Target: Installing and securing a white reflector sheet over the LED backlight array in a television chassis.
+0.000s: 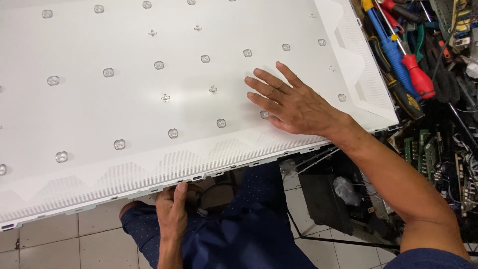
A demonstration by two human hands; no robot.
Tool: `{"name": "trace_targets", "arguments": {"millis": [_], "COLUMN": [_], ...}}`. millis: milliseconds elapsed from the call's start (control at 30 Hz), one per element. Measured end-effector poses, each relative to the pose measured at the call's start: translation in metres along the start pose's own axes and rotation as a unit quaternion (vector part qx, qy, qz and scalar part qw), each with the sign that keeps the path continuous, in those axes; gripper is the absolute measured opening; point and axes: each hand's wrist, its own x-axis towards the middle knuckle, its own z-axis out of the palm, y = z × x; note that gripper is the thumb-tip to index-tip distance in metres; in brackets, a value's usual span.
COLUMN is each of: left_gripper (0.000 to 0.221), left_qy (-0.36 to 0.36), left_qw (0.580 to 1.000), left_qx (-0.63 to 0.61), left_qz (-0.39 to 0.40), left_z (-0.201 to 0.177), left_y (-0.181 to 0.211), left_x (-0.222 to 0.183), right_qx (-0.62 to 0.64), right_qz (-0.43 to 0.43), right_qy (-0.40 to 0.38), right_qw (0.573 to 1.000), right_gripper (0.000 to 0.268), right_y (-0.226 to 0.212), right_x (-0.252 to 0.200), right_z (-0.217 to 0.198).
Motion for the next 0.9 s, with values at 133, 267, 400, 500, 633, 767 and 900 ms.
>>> {"name": "trace_targets", "arguments": {"millis": [133,267,400,500,633,767,900], "left_gripper": [0.052,0.053,0.053,0.052,0.062,0.032,0.021], "left_qy": [0.003,-0.012,-0.005,0.014,0.039,0.009,0.009], "left_qw": [1.000,1.000,1.000,1.000,0.997,0.995,0.899], "left_qx": [0.015,0.027,0.013,0.027,0.062,0.100,0.145], "left_qz": [-0.014,0.011,-0.001,-0.002,0.007,0.023,0.414], "left_z": [-0.002,-0.001,-0.004,-0.012,-0.010,0.009,0.025], "left_y": [-0.002,0.001,-0.006,-0.021,-0.032,-0.006,0.056], "left_x": [0.000,-0.002,0.000,-0.003,-0.004,-0.015,-0.022], "right_qx": [-0.016,0.008,0.141,0.185,0.238,0.174,0.160], "right_qz": [-0.013,0.000,0.079,0.118,0.113,0.106,0.079], "right_qy": [0.001,0.005,-0.006,0.020,-0.001,-0.009,-0.002], "right_qw": [1.000,1.000,0.987,0.975,0.965,0.979,0.984], "right_gripper": [0.102,0.088,0.076,0.059,0.044,0.047,0.045], "right_y": [-0.001,-0.004,0.009,0.015,0.011,0.005,-0.002], "right_x": [0.002,0.003,-0.006,-0.024,-0.043,-0.048,-0.045], "right_z": [0.006,0.009,0.007,0.004,0.005,0.011,0.005]}}
